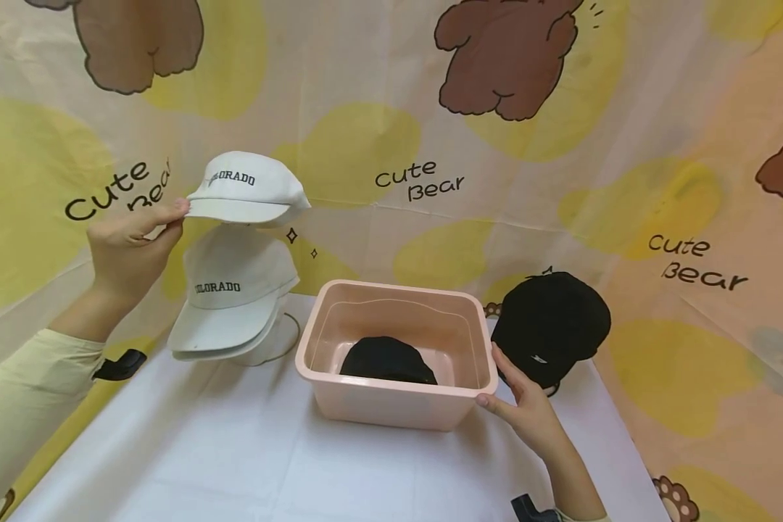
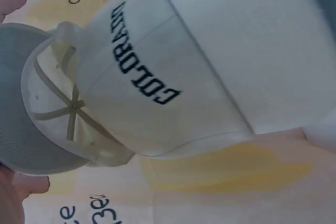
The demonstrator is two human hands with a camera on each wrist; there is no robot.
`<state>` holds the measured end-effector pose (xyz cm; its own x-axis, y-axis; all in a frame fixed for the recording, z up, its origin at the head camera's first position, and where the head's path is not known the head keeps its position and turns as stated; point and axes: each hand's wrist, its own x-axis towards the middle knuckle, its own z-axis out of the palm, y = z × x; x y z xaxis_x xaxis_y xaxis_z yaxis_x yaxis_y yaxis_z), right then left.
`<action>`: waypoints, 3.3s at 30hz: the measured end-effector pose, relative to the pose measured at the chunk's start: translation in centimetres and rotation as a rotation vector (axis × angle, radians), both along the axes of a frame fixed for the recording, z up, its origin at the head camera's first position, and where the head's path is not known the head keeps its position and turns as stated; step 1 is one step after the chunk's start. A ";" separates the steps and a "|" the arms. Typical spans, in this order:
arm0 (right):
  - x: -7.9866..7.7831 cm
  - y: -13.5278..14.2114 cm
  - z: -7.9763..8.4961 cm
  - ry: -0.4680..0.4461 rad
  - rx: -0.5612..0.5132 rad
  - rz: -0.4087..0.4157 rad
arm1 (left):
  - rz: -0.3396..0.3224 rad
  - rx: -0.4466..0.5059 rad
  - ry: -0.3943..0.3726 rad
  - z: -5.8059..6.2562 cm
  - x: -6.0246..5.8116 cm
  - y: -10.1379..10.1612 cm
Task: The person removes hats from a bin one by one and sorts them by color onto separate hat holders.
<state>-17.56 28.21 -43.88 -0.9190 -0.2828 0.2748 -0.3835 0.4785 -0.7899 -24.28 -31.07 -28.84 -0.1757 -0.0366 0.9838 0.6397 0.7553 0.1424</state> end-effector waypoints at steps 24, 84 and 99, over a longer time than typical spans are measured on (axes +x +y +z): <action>0.3 -0.4 -0.2 -0.014 0.029 -0.038 | -0.078 -0.022 0.037 -8.4 3.4 -0.6; 0.3 0.1 -0.6 0.012 0.000 -0.038 | -0.112 -0.272 -0.022 -12.2 7.3 -0.4; -0.3 0.1 -0.5 0.038 0.027 -0.018 | -0.111 -0.348 -0.185 -13.4 8.3 -1.9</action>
<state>-17.81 28.29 -44.36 -0.9129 -0.2745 0.3022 -0.4044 0.5067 -0.7614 -16.01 -32.97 -42.22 -0.3347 0.3221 0.8856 0.7080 0.7062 0.0107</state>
